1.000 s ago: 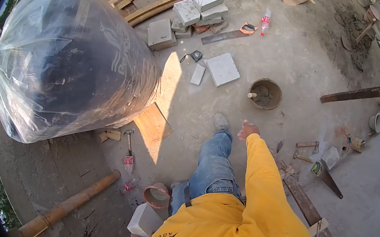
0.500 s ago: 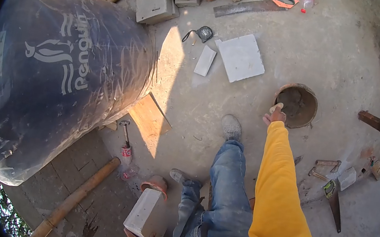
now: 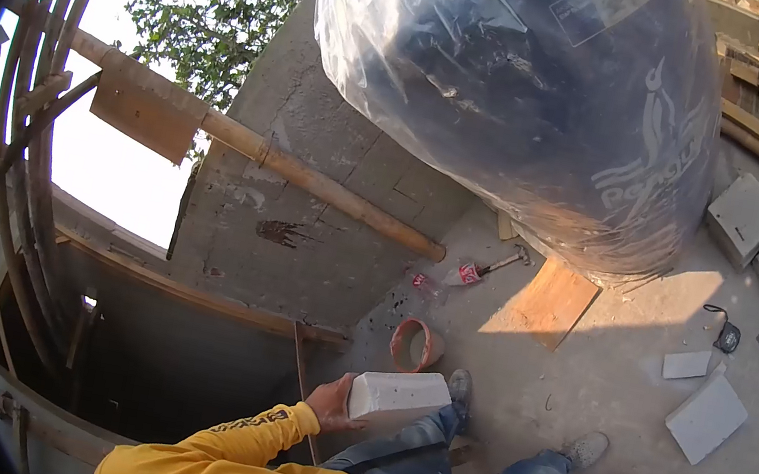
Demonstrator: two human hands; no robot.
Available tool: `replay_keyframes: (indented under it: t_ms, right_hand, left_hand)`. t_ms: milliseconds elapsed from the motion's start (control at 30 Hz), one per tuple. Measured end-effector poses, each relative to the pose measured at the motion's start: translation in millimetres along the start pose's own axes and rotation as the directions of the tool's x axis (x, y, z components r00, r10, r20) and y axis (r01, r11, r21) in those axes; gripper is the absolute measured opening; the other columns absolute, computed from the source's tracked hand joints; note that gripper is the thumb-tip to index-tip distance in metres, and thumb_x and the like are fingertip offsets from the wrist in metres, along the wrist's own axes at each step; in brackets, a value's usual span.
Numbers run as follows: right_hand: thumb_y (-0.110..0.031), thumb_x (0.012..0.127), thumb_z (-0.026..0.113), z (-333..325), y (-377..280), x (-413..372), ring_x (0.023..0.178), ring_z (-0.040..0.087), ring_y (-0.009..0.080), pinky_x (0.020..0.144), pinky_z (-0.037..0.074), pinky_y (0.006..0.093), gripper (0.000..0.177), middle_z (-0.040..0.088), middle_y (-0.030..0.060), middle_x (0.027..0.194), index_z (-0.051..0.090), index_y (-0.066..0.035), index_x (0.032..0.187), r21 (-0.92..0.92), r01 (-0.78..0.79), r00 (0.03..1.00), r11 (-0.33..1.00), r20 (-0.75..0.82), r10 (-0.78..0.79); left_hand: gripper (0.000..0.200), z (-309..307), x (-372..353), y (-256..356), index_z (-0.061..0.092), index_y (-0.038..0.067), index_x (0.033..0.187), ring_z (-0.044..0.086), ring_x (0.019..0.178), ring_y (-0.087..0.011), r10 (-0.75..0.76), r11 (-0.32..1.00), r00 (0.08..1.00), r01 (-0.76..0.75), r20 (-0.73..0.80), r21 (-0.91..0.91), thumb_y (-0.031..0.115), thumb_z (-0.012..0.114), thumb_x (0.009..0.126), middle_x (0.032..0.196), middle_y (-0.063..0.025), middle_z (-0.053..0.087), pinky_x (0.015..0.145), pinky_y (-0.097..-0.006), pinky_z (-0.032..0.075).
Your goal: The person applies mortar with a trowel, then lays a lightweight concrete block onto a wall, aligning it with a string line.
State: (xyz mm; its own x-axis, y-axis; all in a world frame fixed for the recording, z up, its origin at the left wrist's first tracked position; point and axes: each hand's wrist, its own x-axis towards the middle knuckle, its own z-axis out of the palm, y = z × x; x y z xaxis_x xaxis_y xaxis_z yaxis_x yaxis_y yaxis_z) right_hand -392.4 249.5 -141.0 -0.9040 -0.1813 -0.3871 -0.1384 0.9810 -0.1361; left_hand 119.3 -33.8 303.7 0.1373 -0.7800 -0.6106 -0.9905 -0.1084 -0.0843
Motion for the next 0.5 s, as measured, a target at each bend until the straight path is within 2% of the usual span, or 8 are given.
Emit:
replay_keyframes:
  t_ms: [67,133,267,400,500]
  right_hand:
    - [-0.022,0.097,0.058,-21.9,-42.8,-46.4,0.092,0.072,0.0454,0.082,0.060,0.0499,0.048,0.072,0.0290,0.109,0.058,0.007,0.135,0.190,0.166,0.984,0.968,0.032,-0.175]
    - [-0.021,0.096,0.058,-43.2,-93.4,-92.2,0.089,0.072,0.0437,0.080,0.060,0.0489,0.048,0.072,0.0281,0.108,0.056,0.007,0.136,0.303,0.291,0.934,0.907,0.115,-0.338]
    - [-0.018,0.094,0.059,-75.9,-187.7,-182.0,0.084,0.072,0.0404,0.075,0.060,0.0470,0.050,0.072,0.0263,0.106,0.054,0.006,0.138,0.437,0.438,0.766,0.786,0.277,-0.580]
    - [-0.015,0.092,0.059,-96.3,-266.2,-258.9,0.078,0.072,0.0370,0.070,0.060,0.0450,0.052,0.072,0.0245,0.104,0.052,0.006,0.139,0.480,0.486,0.618,0.730,0.401,-0.676]
    - [-0.013,0.091,0.060,-105.1,-308.1,-309.3,0.074,0.072,0.0345,0.066,0.060,0.0436,0.054,0.072,0.0231,0.103,0.050,0.005,0.141,0.465,0.482,0.569,0.743,0.478,-0.669]
  left_hand:
    - [0.099,-3.2,-11.8,-25.1,0.040,0.002,0.144,0.067,0.118,-0.0446,-0.038,0.997,0.999,0.036,-0.025,-0.073,0.047,0.091,0.072,0.133,-0.0274,0.064,0.103,-0.0476,0.055]
    - [0.098,-2.5,-26.3,-52.6,0.040,0.003,0.144,0.066,0.119,-0.0447,-0.065,0.989,0.997,0.061,-0.028,-0.135,0.046,0.091,0.073,0.134,-0.0266,0.064,0.105,-0.0474,0.054]
    - [0.097,-0.9,-56.0,-109.3,0.042,0.003,0.145,0.065,0.122,-0.0449,-0.125,0.956,0.990,0.103,-0.062,-0.274,0.045,0.090,0.072,0.138,-0.0259,0.063,0.107,-0.0476,0.052]
    - [0.096,3.0,-82.0,-172.4,0.044,0.004,0.145,0.064,0.123,-0.0454,-0.221,0.877,0.975,0.188,-0.024,-0.441,0.043,0.091,0.071,0.138,-0.0257,0.063,0.107,-0.0479,0.052]
    - [0.094,24.1,-85.5,-227.7,0.046,0.005,0.140,0.065,0.123,-0.0449,-0.351,0.759,0.936,0.304,0.032,-0.576,0.044,0.095,0.069,0.135,-0.0251,0.065,0.108,-0.0466,0.051]
